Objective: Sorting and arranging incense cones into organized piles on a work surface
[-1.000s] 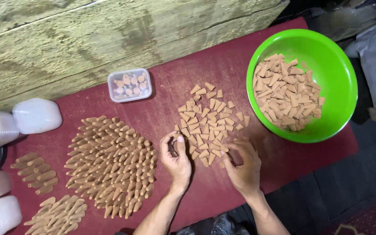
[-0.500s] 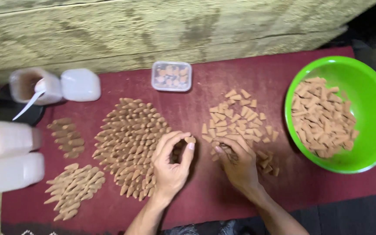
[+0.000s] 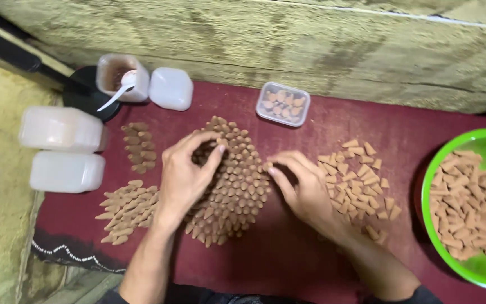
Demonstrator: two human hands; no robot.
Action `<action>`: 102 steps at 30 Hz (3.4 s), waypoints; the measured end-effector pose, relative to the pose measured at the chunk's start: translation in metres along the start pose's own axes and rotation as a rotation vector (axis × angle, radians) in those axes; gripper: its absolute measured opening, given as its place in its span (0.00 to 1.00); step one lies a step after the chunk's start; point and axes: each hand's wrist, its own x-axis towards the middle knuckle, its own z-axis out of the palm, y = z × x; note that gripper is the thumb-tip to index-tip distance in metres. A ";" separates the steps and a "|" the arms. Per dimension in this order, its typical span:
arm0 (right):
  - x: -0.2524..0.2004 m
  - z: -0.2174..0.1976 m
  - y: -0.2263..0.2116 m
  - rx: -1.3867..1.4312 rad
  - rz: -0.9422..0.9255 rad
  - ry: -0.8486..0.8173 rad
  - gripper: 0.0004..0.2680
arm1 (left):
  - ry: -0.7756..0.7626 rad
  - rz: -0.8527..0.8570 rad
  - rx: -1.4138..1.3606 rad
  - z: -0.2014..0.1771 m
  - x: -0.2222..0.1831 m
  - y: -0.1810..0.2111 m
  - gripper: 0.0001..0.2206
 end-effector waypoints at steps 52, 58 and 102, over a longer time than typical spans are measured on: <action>0.111 0.072 0.093 -0.458 -0.311 -0.465 0.08 | -0.842 -0.158 0.058 0.040 0.116 -0.113 0.14; 0.110 0.076 0.097 -0.492 -0.324 -0.458 0.07 | -0.844 -0.159 0.118 0.038 0.116 -0.115 0.16; 0.101 0.073 0.110 -0.497 -0.372 -0.344 0.05 | -0.783 -0.267 0.137 0.016 0.115 -0.070 0.17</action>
